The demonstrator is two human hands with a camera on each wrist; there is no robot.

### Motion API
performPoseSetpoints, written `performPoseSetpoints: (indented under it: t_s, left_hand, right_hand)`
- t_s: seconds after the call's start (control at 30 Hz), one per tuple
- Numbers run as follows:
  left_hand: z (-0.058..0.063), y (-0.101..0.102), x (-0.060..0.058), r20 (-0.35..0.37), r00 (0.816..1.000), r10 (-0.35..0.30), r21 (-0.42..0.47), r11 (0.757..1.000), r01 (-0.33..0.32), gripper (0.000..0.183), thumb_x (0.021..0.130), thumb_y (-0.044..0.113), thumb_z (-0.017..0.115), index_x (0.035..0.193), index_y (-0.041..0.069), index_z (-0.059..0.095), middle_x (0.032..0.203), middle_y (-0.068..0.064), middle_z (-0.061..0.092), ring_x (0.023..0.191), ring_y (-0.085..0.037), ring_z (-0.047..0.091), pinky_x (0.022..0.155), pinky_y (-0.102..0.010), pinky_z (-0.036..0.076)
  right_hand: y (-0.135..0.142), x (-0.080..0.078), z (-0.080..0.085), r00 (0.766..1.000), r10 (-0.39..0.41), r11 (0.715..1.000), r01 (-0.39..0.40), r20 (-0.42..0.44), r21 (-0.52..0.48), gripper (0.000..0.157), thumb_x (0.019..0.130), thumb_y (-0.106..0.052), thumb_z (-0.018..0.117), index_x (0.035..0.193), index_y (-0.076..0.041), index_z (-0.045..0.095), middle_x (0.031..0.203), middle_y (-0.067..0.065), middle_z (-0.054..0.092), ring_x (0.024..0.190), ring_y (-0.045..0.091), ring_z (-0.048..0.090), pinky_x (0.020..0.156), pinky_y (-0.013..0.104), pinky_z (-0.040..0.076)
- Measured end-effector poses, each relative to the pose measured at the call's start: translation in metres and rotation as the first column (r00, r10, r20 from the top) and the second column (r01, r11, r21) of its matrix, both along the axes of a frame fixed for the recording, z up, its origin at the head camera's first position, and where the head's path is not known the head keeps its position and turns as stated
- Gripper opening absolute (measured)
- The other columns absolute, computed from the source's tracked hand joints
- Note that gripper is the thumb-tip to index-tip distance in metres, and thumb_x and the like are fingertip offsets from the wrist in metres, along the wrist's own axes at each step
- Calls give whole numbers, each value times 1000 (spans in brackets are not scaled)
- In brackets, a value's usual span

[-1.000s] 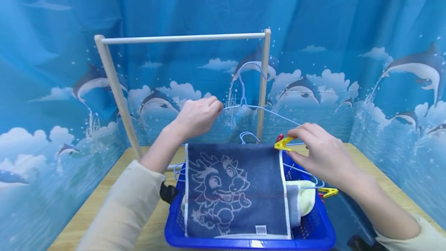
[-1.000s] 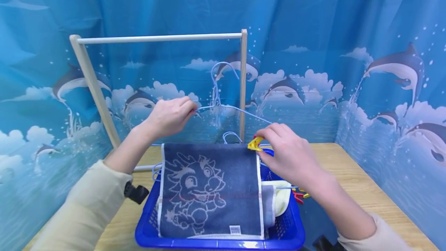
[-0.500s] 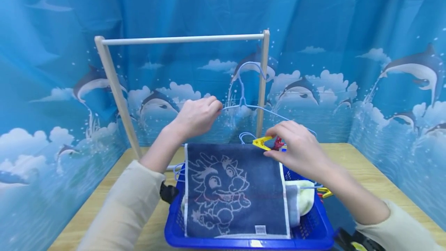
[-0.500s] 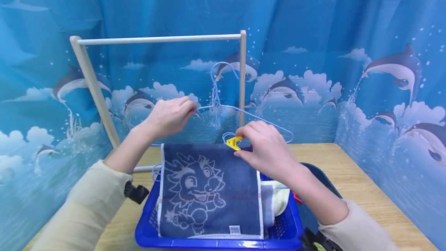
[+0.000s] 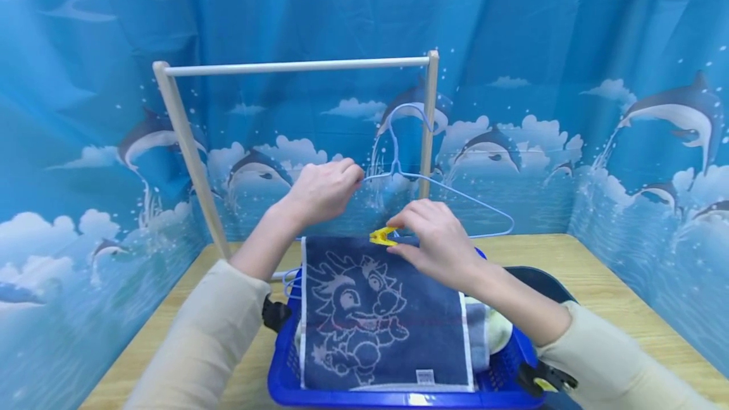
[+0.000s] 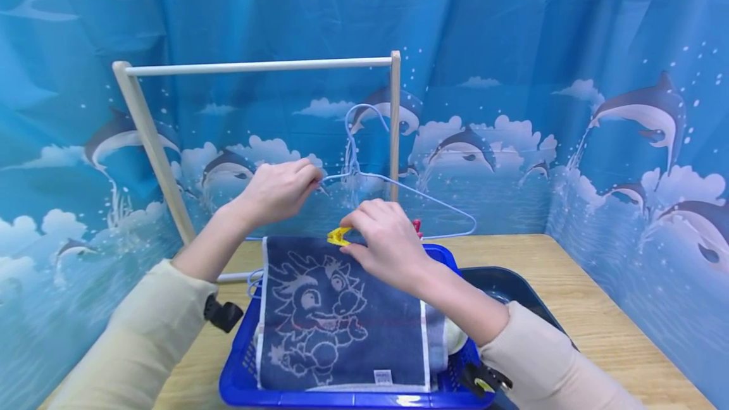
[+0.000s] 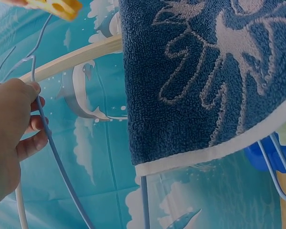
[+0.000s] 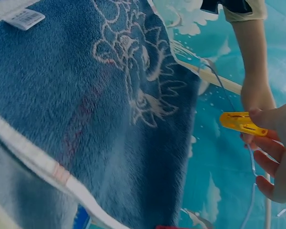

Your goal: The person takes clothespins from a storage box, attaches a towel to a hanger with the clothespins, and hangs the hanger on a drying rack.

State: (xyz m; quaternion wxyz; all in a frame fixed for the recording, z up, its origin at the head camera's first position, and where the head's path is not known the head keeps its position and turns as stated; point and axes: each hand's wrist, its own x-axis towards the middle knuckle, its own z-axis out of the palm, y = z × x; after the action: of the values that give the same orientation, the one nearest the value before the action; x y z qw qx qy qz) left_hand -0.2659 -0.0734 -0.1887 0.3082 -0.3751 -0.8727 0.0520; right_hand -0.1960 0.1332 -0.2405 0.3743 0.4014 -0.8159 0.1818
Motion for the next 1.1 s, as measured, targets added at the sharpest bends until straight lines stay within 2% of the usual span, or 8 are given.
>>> performPoseSetpoints:
  t_s: [0.13, 0.4, 0.6, 0.73, 1.1]
  left_hand:
    - [0, 1, -1, -16, 1000, 10, 2, 1000, -10, 12, 94, 17, 55, 97, 7, 61, 84, -3, 57, 67, -14, 54, 48, -24, 41]
    - [-1, 1, -1, -59, 998, -24, 8, 1000, 25, 9, 92, 14, 56, 93, 6, 61, 80, -3, 56, 61, -14, 50, 43, -24, 38]
    - [-1, 1, -1, -29, 1000, 0, 6, 1000, 1, 12, 93, 15, 54, 96, 6, 61, 81, -4, 56, 62, -14, 51, 45, -24, 39]
    - [0, 1, -1, -8, 1000, 11, 6, 1000, -11, 12, 94, 15, 54, 96, 6, 61, 82, -4, 57, 62, -14, 50, 46, -23, 39]
    - [1, 2, 0, -10, 1000, 29, 0, 1000, -29, 11, 94, 14, 52, 94, 7, 60, 81, -3, 55, 60, -13, 48, 44, -24, 38]
  right_hand:
    - [-8, -6, -3, 1000, 19, 1000, -19, -14, 5, 27, 67, -11, 83, 90, -9, 67, 85, 0, 61, 86, 20, 57, 86, 43, 41]
    - [-19, -11, -5, 995, 50, 999, -50, -84, 0, 23, 64, -10, 84, 82, -11, 69, 80, -1, 62, 82, 19, 58, 84, 43, 42]
    - [-30, -14, -3, 992, 55, 998, -56, -111, 1, 18, 66, -11, 83, 76, -12, 69, 75, -2, 62, 80, 18, 59, 85, 42, 41]
    - [-38, -18, -4, 992, 43, 999, -43, -121, -3, 15, 67, -9, 82, 73, -13, 69, 73, -2, 61, 78, 17, 59, 85, 41, 41]
    - [-53, -29, -13, 991, -20, 999, 24, -132, 25, 12, 68, -9, 80, 71, -13, 69, 70, -3, 59, 73, 16, 57, 83, 39, 42]
